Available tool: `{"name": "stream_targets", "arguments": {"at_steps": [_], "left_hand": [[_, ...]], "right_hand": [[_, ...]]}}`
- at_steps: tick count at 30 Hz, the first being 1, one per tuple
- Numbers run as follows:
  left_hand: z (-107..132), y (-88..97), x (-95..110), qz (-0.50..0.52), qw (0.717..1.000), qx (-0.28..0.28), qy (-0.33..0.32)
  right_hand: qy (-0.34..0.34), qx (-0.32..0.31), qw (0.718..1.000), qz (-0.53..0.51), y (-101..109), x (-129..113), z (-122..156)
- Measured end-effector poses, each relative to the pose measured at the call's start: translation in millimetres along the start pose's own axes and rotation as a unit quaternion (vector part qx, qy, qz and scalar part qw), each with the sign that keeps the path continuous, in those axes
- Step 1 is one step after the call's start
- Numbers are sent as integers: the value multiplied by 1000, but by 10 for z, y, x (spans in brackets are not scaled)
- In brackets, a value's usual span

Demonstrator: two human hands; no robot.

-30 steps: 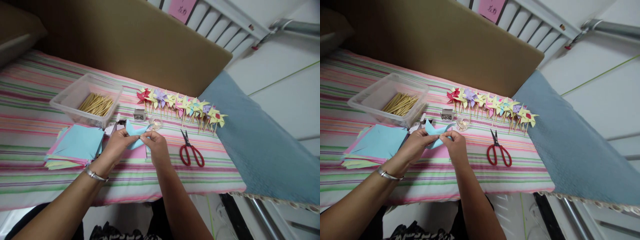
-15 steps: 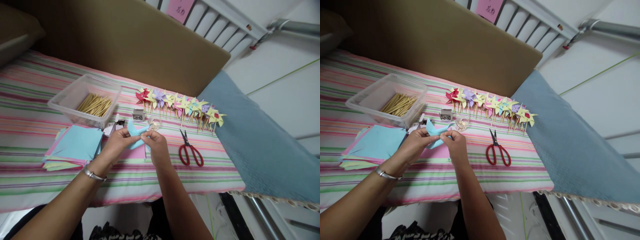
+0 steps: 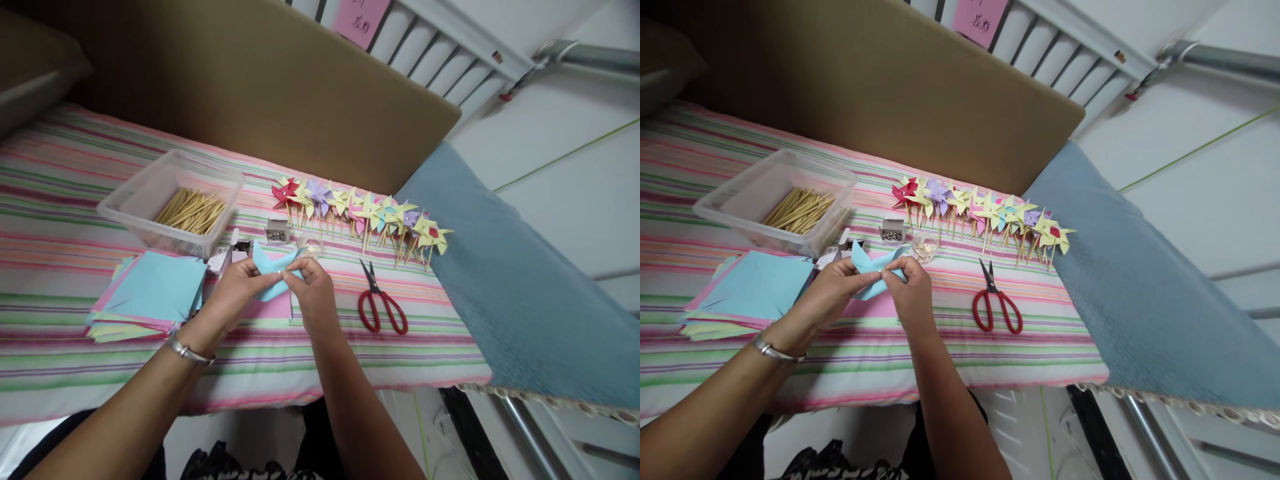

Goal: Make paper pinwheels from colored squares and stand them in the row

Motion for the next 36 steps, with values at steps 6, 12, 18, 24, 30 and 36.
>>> {"name": "stream_targets", "arguments": {"at_steps": [6, 12, 18, 24, 30, 36], "left_hand": [[1, -10, 36, -11, 1000, 0, -8], [22, 18, 148, -48, 998, 19, -38], [46, 14, 263, -108, 989, 14, -101], [207, -54, 619, -57, 989, -1, -134], [525, -337, 1016, -3, 973, -160, -167], [774, -308, 1315, -34, 954, -209, -212]], "right_hand": [[41, -18, 998, 32, -18, -95, 34], [24, -34, 999, -13, -35, -84, 61], [10, -5, 998, -56, 19, -149, 75], [29, 124, 990, -53, 391, -130, 4], [75, 91, 993, 32, 89, -507, -222], [214, -148, 933, 249, -1245, -1076, -521]]}}
Point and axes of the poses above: each hand's wrist, its own z-axis away from the middle knuckle, its own y-axis out of the back of the hand, x = y × z, the point moved 10 cm from there along -z, towards the middle knuckle, and after that the axes turned 3 degrees about x, right-handed, at the moved point
